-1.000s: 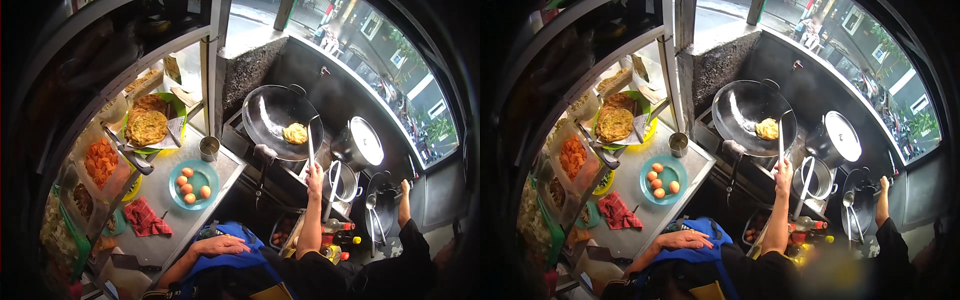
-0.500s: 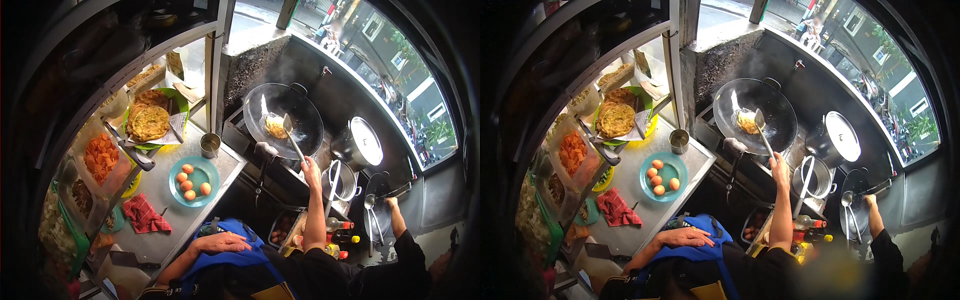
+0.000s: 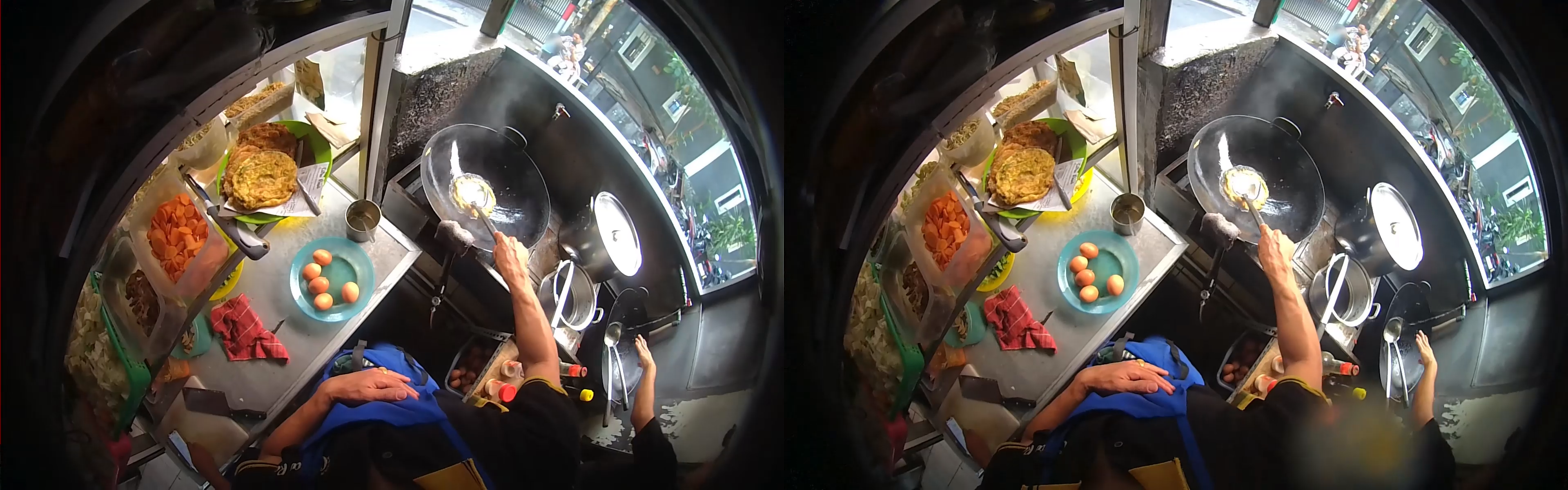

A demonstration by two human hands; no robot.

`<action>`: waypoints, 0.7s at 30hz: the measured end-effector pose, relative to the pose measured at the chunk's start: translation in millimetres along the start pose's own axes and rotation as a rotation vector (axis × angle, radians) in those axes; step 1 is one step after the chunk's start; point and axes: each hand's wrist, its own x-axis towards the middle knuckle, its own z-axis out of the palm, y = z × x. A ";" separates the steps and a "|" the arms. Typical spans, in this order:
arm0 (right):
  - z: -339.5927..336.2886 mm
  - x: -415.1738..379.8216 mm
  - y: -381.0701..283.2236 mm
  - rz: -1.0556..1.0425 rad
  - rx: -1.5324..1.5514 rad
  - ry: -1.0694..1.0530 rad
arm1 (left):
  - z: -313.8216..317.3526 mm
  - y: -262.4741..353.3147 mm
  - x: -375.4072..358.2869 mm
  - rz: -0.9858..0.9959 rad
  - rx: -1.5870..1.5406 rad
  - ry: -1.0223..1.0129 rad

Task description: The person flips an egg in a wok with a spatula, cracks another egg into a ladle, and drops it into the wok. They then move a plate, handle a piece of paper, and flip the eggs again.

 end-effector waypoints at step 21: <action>-102.5 26.7 53.2 0.073 0.121 -0.202 | 0.3 2.3 0.4 0.029 0.003 -0.016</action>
